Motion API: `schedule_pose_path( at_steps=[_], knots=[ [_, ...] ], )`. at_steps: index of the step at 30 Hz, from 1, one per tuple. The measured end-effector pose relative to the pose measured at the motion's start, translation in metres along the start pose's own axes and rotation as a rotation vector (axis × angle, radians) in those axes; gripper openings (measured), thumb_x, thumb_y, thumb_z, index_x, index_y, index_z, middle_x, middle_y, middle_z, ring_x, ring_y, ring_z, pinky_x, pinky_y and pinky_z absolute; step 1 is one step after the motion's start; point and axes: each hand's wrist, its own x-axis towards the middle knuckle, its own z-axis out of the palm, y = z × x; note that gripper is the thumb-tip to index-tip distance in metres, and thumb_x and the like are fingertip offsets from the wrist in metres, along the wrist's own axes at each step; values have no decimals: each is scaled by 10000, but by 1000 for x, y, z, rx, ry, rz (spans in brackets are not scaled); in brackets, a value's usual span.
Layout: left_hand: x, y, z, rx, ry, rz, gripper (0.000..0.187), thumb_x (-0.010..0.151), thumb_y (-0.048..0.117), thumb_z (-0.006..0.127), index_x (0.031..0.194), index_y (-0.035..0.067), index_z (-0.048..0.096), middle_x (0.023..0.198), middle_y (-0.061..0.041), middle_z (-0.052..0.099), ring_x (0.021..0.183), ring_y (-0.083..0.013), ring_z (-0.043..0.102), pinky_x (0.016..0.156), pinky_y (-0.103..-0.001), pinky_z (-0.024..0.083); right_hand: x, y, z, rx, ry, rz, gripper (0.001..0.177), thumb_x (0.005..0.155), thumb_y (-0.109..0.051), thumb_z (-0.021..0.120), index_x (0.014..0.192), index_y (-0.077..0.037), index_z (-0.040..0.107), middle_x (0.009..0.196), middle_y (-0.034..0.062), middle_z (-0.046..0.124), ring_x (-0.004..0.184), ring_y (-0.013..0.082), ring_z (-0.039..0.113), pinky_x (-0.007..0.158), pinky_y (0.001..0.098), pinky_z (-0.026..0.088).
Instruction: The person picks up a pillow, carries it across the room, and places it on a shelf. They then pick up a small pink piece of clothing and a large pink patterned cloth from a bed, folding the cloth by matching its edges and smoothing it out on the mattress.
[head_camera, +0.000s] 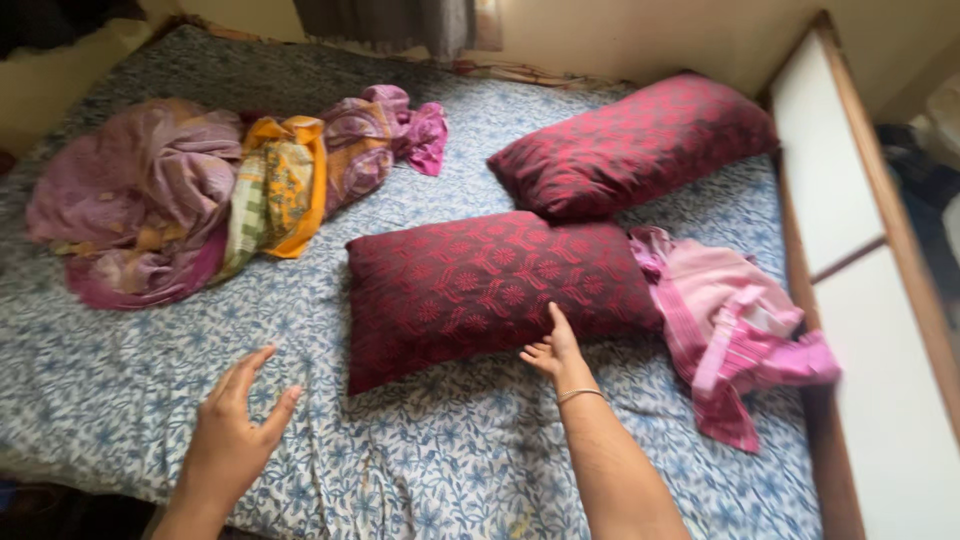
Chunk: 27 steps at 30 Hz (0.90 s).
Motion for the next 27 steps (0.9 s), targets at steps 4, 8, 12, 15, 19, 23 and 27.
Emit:
schedule_pose_path(
  at_steps=[4, 8, 12, 15, 19, 23, 27],
  knots=[
    [3, 10, 12, 21, -68, -104, 600, 842, 262, 757, 1359, 11, 583, 1369, -244, 606, 1286, -414, 559, 1031, -469, 450, 19, -13, -4, -137, -138, 3, 1226, 720, -794, 633, 1638, -74, 256, 1660, 249, 257, 1493, 447, 239, 1156, 632, 182],
    [5, 19, 21, -5, -64, -88, 583, 848, 281, 734, 1349, 24, 583, 1374, -217, 618, 1300, -382, 577, 1070, -441, 464, 31, -9, 4, -80, 42, -14, 978, 827, -677, 636, 1606, -207, 278, 1658, 169, 295, 1512, 418, 268, 1210, 658, 191],
    [6, 30, 23, -10, -99, -61, 573, 860, 268, 724, 1355, 17, 579, 1381, -222, 609, 1305, -390, 564, 1070, -450, 449, 35, -12, 7, -262, 121, -73, 560, 894, -516, 623, 1383, -248, 569, 1379, 67, 605, 1162, 308, 581, 988, 555, 452],
    [5, 32, 24, -3, -109, -59, 582, 863, 274, 725, 1360, 14, 573, 1381, -226, 604, 1299, -399, 561, 1060, -452, 451, 30, -19, 13, -426, 166, -203, 309, 970, -410, 676, 1078, -124, 627, 886, 94, 625, 665, 234, 549, 586, 409, 457],
    [4, 33, 37, -16, -108, -36, 625, 853, 289, 717, 1401, 42, 545, 1430, -196, 584, 1337, -361, 550, 1098, -434, 448, -4, -53, 44, -799, 87, -491, 390, 945, -355, 715, 715, -61, 604, 551, 21, 512, 451, 173, 433, 436, 367, 310],
    [11, 44, 58, 153, -145, -56, 1039, 698, 414, 845, 1545, 92, 338, 1582, -174, 347, 1442, -360, 358, 1160, -456, 323, -100, -64, 124, -1014, -172, -975, 314, 902, -280, 754, 684, -66, 682, 584, -50, 575, 509, 80, 491, 471, 313, 398],
    [17, 54, 69, 184, 43, 96, 1309, 563, 531, 867, 1561, 11, 198, 1630, -246, 185, 1491, -432, 248, 1207, -494, 229, -207, -61, 186, -785, -533, -861, 325, 981, -262, 678, 696, -123, 605, 610, -87, 504, 497, 37, 415, 451, 269, 325]
  ],
)
